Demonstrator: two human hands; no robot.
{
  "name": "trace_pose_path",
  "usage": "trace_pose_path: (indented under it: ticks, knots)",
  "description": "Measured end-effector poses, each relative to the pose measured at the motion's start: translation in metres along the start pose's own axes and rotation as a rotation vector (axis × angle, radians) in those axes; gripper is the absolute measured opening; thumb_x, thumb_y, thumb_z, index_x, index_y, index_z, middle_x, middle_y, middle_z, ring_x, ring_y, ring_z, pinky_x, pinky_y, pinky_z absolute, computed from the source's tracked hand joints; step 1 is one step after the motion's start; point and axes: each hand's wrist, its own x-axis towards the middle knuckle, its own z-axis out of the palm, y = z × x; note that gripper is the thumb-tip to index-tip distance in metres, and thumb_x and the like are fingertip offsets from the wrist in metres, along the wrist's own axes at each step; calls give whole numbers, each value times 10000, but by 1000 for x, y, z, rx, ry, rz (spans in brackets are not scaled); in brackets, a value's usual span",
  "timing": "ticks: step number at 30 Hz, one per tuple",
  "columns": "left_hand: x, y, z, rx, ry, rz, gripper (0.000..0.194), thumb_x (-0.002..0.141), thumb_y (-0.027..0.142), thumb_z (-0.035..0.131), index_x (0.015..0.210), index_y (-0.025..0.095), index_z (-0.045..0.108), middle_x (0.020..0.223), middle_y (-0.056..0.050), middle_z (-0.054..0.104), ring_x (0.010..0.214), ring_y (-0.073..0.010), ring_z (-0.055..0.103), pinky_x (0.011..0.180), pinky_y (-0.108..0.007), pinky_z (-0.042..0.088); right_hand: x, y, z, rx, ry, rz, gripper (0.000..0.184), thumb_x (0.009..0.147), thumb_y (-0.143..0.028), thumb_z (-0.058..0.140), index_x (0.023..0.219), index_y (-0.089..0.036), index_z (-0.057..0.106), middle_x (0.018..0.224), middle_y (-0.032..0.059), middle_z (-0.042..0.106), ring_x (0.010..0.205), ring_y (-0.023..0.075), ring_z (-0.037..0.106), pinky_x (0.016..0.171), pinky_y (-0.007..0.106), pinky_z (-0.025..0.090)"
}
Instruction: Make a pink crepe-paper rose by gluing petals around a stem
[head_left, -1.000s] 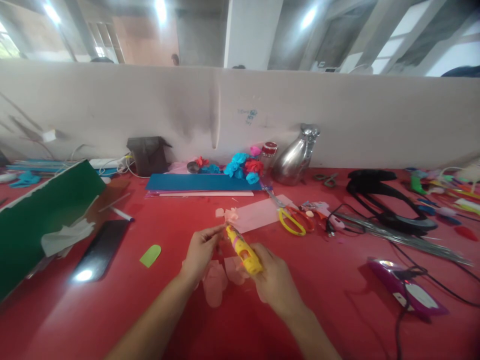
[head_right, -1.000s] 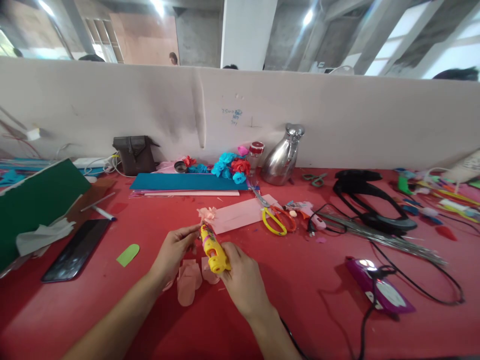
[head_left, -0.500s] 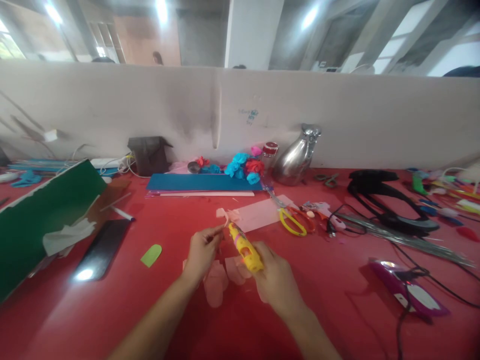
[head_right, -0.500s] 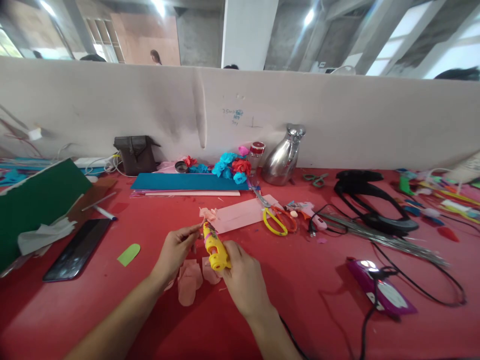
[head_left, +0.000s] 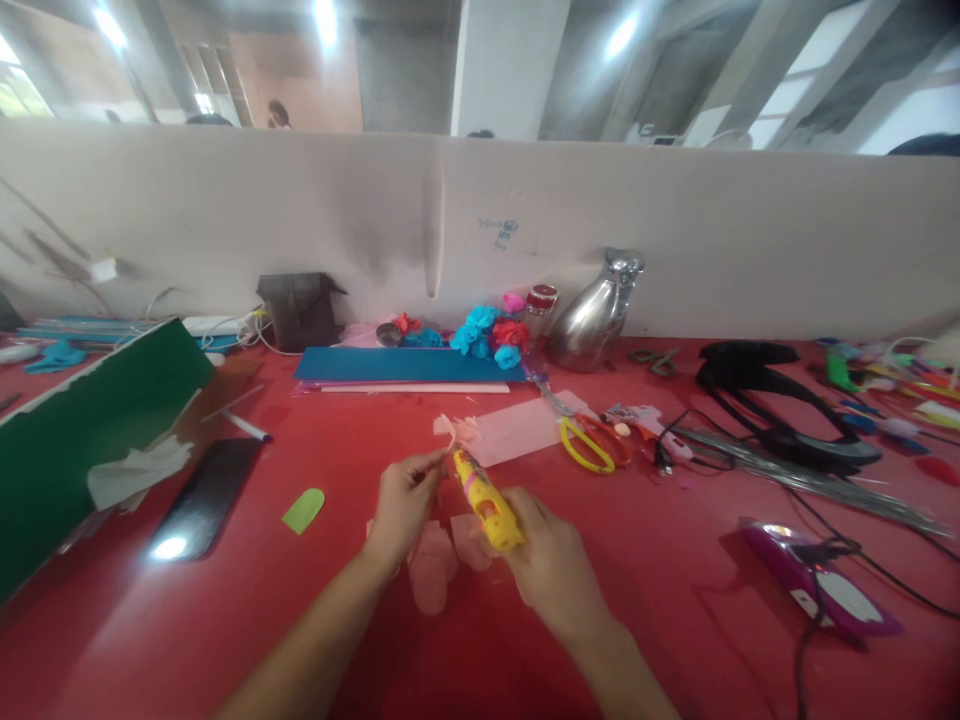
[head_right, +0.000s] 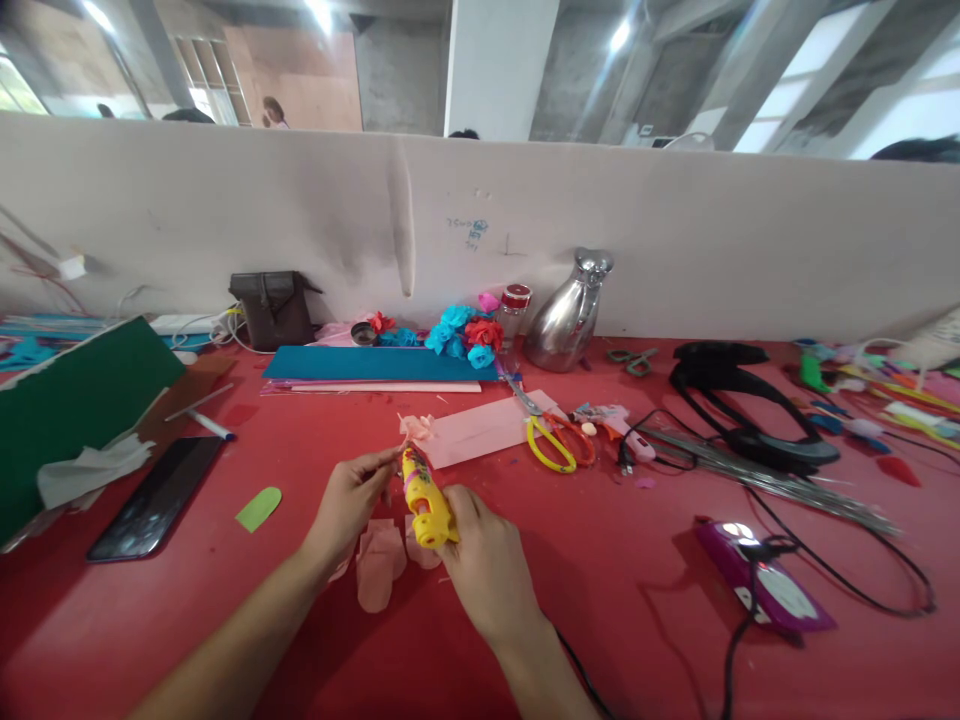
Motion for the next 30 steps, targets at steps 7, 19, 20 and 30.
trace_pose_path:
  ticks: [7, 19, 20, 30]
  knots:
    - [1, 3, -2, -90, 5, -107, 368, 703, 304, 602, 1004, 115, 697, 696, -30, 629, 473, -55, 387, 481, -203, 303, 0, -1, -3, -8, -34, 11, 147, 786, -128, 461, 890, -218, 513, 780, 23, 650, 614, 168, 602, 511, 226, 357]
    - [0, 11, -5, -249, 55, -171, 318, 646, 317, 678, 901, 127, 693, 661, -13, 597, 456, -50, 400, 480, -213, 313, -14, 47, -23, -59, -46, 109, 228, 757, -183, 488, 969, -244, 547, 871, 35, 670, 671, 187, 645, 532, 239, 420]
    - [0, 13, -5, -255, 53, -179, 311, 646, 316, 678, 895, 130, 690, 661, -12, 593, 457, -52, 400, 482, -215, 316, -16, 57, -26, -106, -31, 136, 231, 763, -216, 497, 987, -244, 546, 882, 43, 675, 665, 196, 648, 518, 244, 417]
    - [0, 14, -7, -314, 37, -198, 301, 658, 314, 675, 907, 145, 669, 685, -12, 590, 475, -54, 416, 485, -219, 312, -36, 135, -46, -422, -1, 311, 367, 828, -407, 408, 1116, -219, 536, 931, 104, 668, 661, 251, 653, 483, 298, 419]
